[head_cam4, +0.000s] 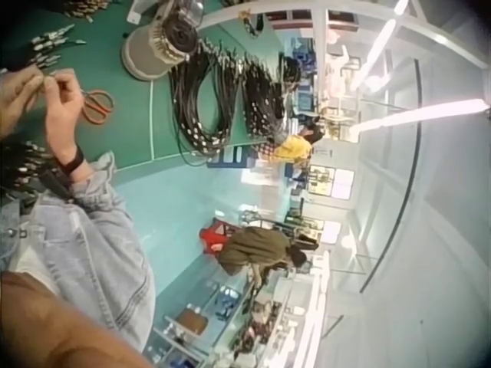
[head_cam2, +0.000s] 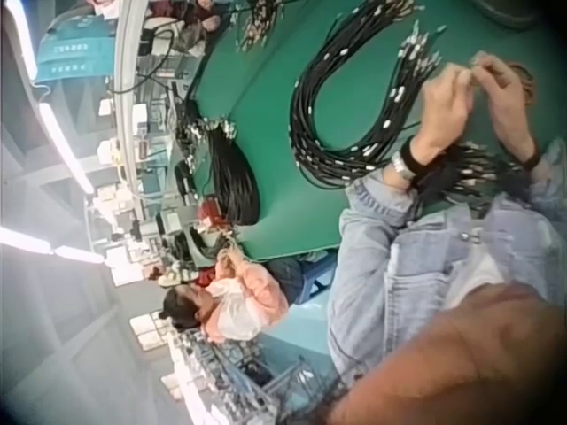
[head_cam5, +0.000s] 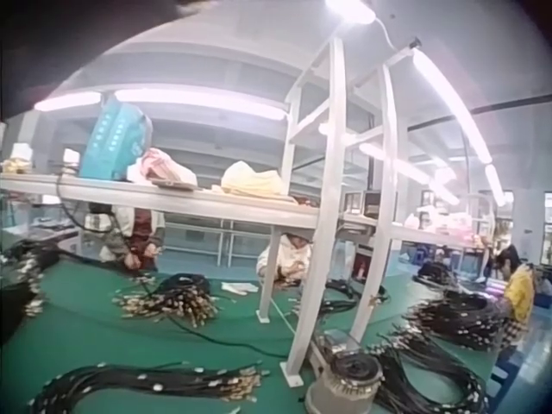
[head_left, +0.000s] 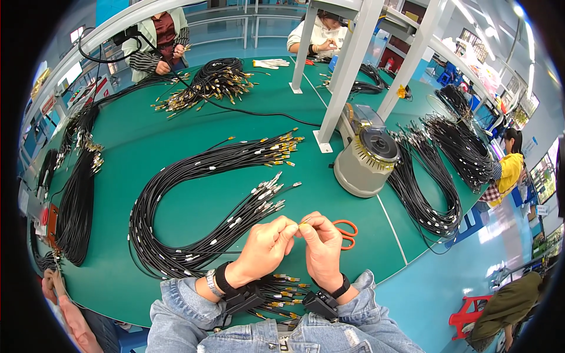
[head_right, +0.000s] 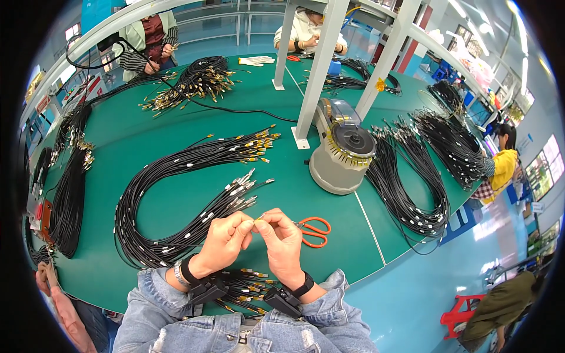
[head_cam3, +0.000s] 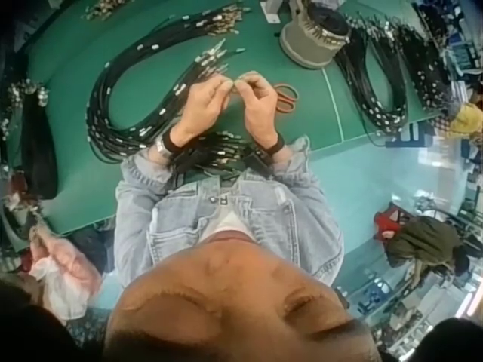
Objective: The person picks up a cable from a bundle, slides a yellow sleeve over the connector by hand, and trims the end with scissors before setting it aside.
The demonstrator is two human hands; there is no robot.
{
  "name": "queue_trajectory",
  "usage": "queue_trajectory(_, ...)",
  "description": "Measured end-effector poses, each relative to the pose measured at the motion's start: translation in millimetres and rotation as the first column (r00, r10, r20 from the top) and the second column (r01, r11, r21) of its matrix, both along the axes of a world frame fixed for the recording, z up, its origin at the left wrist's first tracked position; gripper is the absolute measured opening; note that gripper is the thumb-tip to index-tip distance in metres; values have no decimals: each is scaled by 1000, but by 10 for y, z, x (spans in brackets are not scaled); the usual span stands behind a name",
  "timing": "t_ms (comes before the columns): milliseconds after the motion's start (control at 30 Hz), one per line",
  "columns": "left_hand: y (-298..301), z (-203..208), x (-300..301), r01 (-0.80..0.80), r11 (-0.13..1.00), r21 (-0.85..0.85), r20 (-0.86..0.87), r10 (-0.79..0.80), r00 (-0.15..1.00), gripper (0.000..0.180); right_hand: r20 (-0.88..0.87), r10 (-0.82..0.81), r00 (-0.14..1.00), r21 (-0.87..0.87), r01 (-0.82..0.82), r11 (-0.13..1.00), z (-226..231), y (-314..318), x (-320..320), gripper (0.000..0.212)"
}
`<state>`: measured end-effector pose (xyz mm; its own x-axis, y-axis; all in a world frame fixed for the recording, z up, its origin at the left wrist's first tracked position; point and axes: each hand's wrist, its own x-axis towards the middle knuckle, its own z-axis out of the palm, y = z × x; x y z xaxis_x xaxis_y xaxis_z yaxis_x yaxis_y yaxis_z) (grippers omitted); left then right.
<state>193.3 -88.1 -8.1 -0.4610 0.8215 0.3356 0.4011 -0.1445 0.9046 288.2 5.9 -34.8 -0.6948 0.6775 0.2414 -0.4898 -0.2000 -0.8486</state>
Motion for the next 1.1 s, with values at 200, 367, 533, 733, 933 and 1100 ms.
queue_trajectory(200,-47,84,-146,386,920,-64,581,-280,764,27,-36,92,995,-100,-96,990,-26,51,-4,2)
queue_trajectory(367,-54,53,-239,495,869,-1,741,-331,584,30,-48,138,989,-10,-139,990,-64,62,-10,4)
queue_trajectory(533,-18,74,-253,573,819,3,743,-386,547,29,-108,218,970,-106,-230,968,-90,141,-26,10)
queue_trajectory(733,46,-355,-131,104,990,-99,-583,-143,800,15,146,-207,967,63,200,978,69,649,98,15)
queue_trajectory(933,-75,-359,-175,29,985,-172,-617,-130,776,16,166,-645,746,547,474,690,304,1777,505,16)
queue_trajectory(1100,-237,-312,-479,-289,934,-213,-763,26,646,11,376,-733,567,719,321,616,411,2565,657,25)
